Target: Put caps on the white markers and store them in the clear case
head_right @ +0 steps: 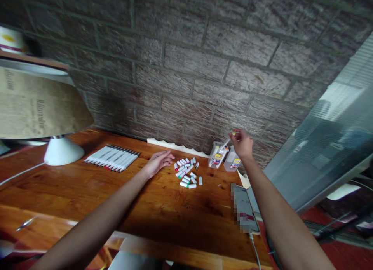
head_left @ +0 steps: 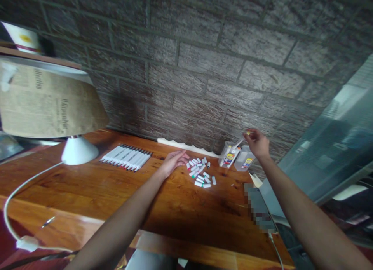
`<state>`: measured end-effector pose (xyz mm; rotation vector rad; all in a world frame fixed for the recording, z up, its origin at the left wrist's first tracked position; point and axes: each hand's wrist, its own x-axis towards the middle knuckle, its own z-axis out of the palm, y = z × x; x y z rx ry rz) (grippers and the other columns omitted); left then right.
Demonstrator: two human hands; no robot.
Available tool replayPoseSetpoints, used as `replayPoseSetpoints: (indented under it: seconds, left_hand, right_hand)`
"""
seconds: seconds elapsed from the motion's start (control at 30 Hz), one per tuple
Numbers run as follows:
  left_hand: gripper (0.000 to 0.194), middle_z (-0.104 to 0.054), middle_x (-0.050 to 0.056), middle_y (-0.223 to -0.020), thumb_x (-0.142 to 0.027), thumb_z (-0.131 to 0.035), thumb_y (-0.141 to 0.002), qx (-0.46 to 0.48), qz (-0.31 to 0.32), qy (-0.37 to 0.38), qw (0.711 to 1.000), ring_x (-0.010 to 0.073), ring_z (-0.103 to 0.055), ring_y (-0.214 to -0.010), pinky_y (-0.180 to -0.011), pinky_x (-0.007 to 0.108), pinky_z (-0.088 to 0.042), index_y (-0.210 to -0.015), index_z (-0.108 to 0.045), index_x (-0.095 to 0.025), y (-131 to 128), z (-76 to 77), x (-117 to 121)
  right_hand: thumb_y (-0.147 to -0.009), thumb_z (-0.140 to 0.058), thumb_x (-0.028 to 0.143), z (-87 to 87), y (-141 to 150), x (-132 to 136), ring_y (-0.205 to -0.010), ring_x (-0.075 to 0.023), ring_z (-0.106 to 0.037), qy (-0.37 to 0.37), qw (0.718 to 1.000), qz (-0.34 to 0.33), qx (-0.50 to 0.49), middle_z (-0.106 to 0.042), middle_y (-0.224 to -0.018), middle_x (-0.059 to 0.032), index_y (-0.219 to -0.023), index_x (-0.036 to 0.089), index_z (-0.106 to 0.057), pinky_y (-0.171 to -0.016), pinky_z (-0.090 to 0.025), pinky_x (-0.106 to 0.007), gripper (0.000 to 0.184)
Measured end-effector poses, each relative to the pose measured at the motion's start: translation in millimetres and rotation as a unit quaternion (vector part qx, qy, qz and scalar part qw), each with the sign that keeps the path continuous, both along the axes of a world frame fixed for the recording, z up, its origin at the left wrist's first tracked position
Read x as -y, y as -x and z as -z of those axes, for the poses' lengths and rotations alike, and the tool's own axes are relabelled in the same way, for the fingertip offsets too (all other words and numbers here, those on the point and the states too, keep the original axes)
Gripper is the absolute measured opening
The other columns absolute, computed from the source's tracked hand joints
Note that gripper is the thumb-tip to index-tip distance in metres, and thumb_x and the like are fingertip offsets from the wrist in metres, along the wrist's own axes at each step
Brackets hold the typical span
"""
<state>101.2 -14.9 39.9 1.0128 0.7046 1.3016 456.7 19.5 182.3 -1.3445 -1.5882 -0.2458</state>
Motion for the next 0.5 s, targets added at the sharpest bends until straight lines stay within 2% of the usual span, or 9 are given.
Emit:
replayPoseSetpoints:
  seconds: [0.2,0.37,0.5]
  left_hand:
    - [0.039,-0.071,0.007,-0.08,-0.049,-0.078,-0.069,-0.002,-0.004,-0.001,1.0,0.0097,-0.06,-0.065,-0.059,0.02,-0.044,-0.077,-0.07,-0.012,1,-2.7,0]
    - [0.04,-0.07,0.006,-0.081,-0.049,-0.078,-0.068,0.007,-0.012,0.003,1.0,0.0087,-0.06,-0.064,-0.057,0.019,-0.041,-0.077,-0.07,-0.011,1,-5.1,0]
    - [0.038,-0.07,0.007,-0.084,-0.049,-0.077,-0.071,0.01,-0.004,-0.008,1.0,0.0085,-0.059,-0.064,-0.056,0.019,-0.04,-0.077,-0.069,-0.012,1,-2.7,-3]
  right_hand:
    - [-0.085,-0.06,0.047,24.0,10,-12,-0.069,-0.0204,-0.069,0.087,0.993,0.038,0.063,-0.074,-0.081,-0.0071,-0.107,0.019,-0.061,-0.068,-0.047,-0.029,0.035]
    - [-0.091,-0.054,0.04,35.5,16,-13,-0.07,-0.0204,-0.069,0.176,0.969,0.057,0.162,-0.075,-0.079,-0.0075,-0.102,0.021,-0.067,-0.064,-0.043,-0.027,0.025]
    - [-0.092,-0.052,0.034,40.6,20,-10,-0.074,-0.0218,-0.07,0.199,0.956,0.057,0.207,-0.075,-0.082,-0.0096,-0.102,0.019,-0.07,-0.063,-0.041,-0.027,0.025]
